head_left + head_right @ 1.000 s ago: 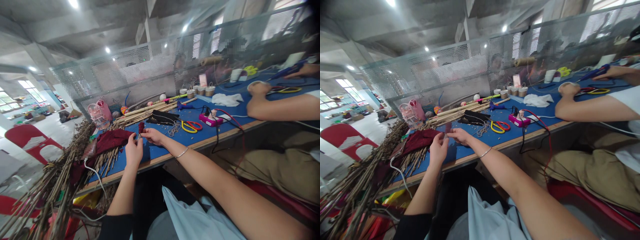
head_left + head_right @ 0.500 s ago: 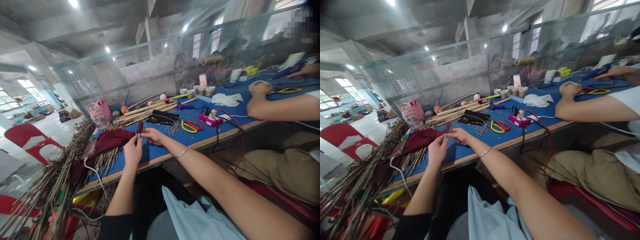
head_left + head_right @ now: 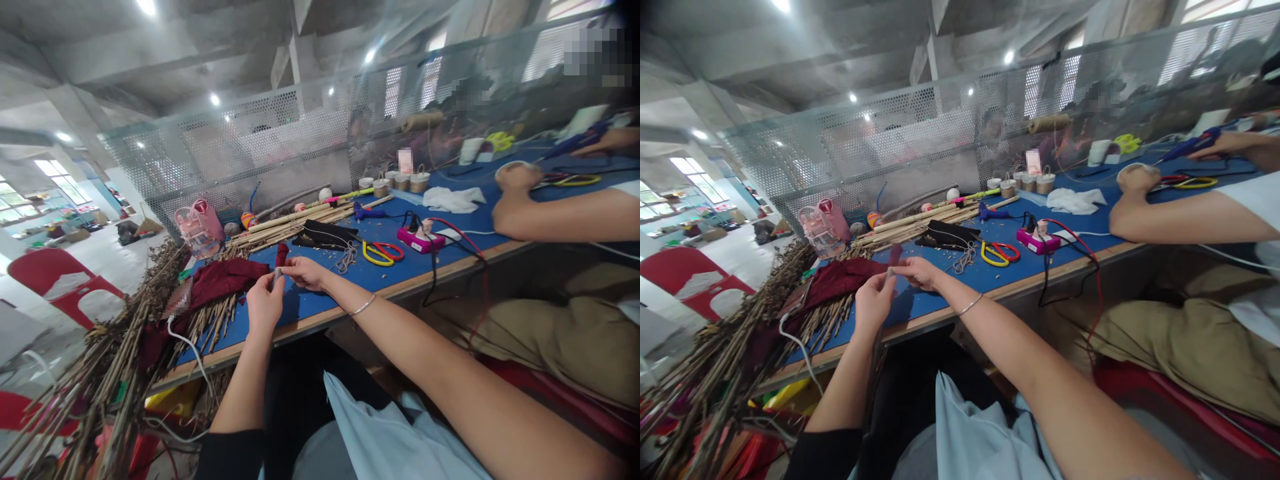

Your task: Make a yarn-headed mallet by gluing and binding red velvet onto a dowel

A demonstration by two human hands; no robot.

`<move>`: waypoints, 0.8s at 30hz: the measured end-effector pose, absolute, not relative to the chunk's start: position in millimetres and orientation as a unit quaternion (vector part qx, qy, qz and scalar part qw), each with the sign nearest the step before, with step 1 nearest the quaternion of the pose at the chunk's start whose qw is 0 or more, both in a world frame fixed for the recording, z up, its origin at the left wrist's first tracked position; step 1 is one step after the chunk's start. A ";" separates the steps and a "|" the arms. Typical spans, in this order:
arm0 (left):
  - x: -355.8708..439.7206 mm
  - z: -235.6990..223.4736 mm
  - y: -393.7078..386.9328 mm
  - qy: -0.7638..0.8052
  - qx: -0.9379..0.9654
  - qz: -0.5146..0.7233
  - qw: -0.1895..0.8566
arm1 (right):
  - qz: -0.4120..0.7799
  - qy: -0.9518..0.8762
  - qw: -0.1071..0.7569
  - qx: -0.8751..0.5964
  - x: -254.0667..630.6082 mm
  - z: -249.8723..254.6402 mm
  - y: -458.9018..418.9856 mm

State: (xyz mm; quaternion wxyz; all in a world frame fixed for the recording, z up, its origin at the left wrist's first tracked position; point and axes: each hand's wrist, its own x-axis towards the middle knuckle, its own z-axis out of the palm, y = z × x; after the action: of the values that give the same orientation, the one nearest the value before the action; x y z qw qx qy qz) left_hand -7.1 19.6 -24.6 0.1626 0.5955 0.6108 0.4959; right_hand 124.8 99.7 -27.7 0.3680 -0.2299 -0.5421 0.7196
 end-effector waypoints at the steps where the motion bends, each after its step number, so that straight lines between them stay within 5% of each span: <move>1: -6.7 -25.2 20.1 0.608 0.598 0.492 0.177 | 0.720 -0.543 0.366 -0.227 125.0 -27.0 98.9; 12: 0.3 -21.8 13.5 0.604 0.602 0.515 0.088 | 0.705 -0.556 0.383 -0.217 124.8 -28.2 100.1; 24: -4.1 -21.9 13.2 0.617 0.614 0.482 0.100 | 0.703 -0.549 0.384 -0.238 123.5 -31.4 103.4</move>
State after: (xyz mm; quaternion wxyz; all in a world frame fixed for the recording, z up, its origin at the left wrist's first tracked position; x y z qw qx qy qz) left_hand -4.1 13.2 -21.9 0.0996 0.6135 0.6174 0.4821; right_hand 123.5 103.4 -31.4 0.3843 -0.2383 -0.5486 0.7032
